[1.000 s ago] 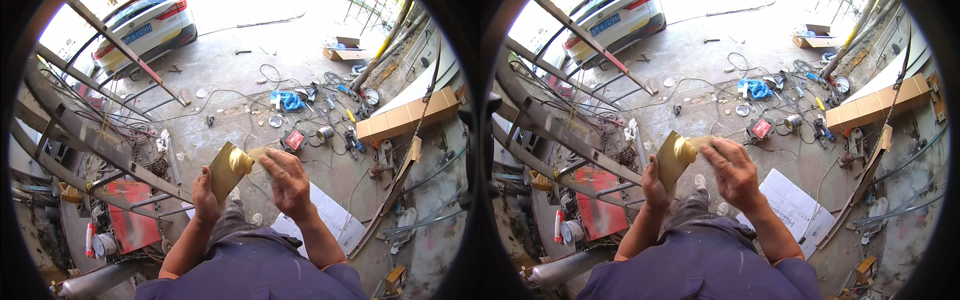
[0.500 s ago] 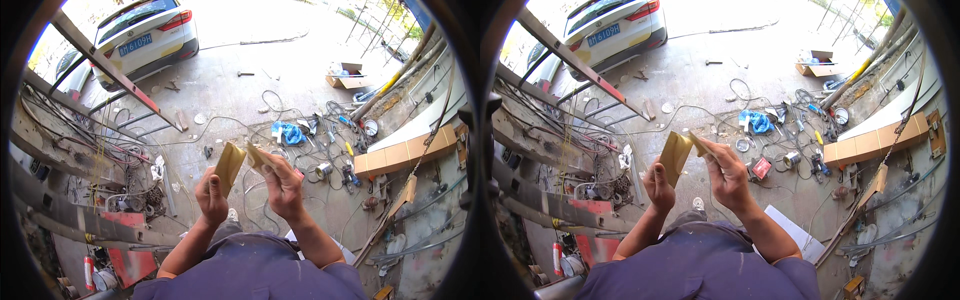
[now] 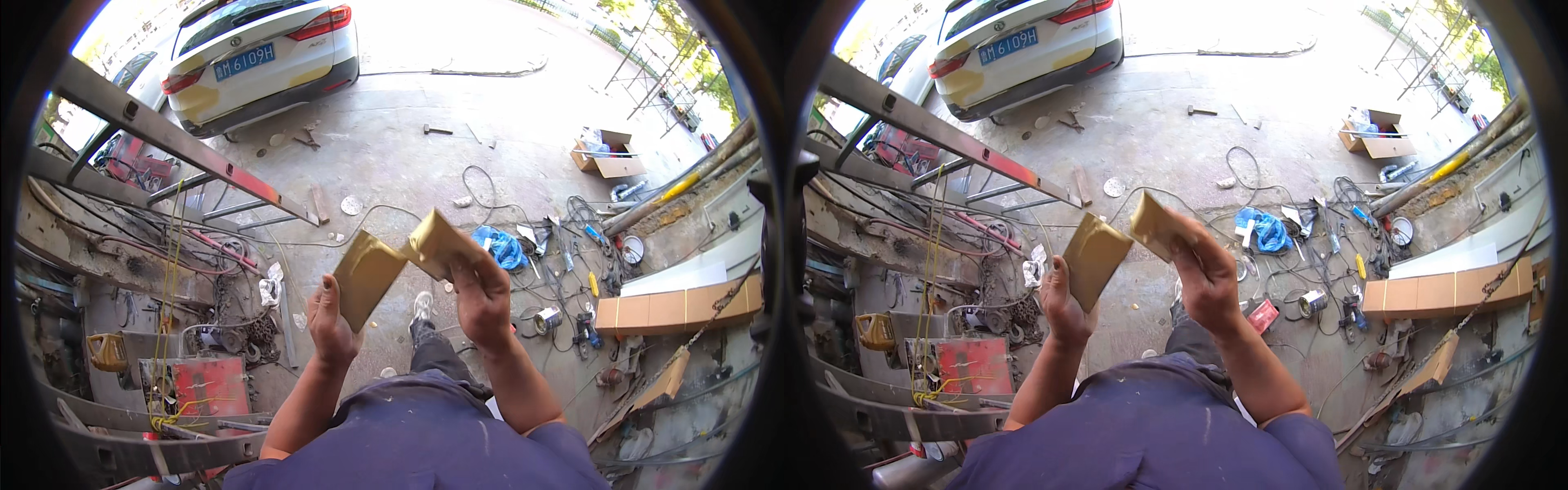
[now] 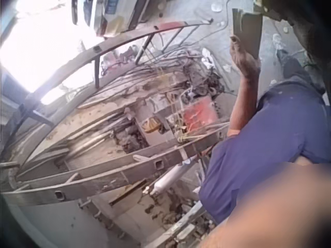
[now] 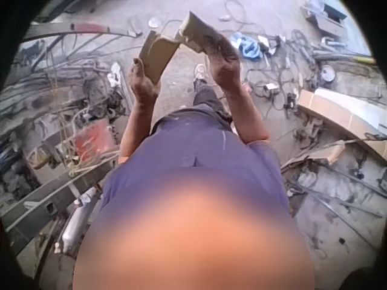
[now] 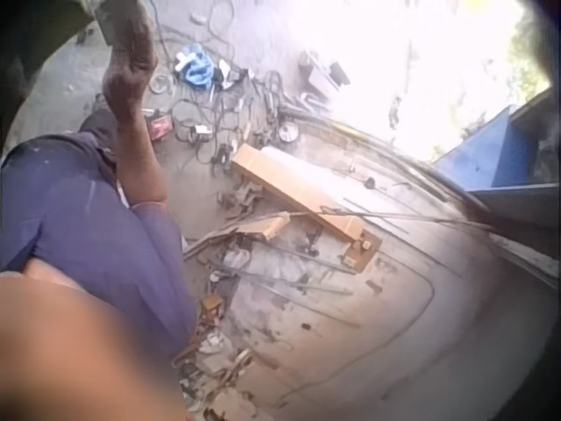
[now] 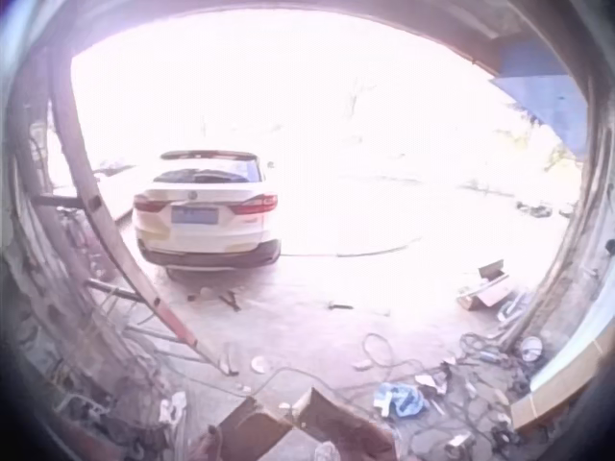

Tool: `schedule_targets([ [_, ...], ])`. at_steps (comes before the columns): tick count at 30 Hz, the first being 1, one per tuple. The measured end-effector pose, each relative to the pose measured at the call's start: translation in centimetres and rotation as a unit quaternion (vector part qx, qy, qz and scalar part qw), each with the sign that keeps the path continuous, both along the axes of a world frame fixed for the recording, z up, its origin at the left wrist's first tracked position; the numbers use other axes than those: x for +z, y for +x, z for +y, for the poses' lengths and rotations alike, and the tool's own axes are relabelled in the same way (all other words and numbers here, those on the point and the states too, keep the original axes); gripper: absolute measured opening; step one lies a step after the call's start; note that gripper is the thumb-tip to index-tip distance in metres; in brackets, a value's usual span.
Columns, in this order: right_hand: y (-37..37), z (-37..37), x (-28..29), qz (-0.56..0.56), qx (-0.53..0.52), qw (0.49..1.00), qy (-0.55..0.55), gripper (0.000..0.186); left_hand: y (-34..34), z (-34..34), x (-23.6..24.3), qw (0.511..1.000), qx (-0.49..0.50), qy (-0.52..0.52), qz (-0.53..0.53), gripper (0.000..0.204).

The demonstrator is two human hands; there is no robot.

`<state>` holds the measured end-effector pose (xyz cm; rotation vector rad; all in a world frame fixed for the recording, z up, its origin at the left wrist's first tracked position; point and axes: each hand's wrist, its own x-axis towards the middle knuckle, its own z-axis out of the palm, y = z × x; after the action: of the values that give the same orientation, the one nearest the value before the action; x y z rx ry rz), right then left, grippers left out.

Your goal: The person scoops yellow body filler from a putty knife onto a spreader and applies it to a dent on the side door of a silver car. They smooth the filler over the damaged area in repeated strokes, building up a patch.

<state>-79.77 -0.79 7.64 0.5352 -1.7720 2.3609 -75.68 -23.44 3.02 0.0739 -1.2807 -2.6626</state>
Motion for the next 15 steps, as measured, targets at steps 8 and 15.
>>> schedule_targets([
  [8, -18.0, -1.8, -2.0, 0.206, 0.089, 0.948, 0.227, 0.056, -15.0, -0.7, -1.4, 0.992, 0.007, 0.124, 0.018, 0.059],
  [15, -33.1, -3.0, -0.1, 0.352, -0.022, 0.866, 0.356, 0.061, -27.0, -0.1, 1.4, 0.995, 0.102, -0.02, 0.001, 0.059],
])
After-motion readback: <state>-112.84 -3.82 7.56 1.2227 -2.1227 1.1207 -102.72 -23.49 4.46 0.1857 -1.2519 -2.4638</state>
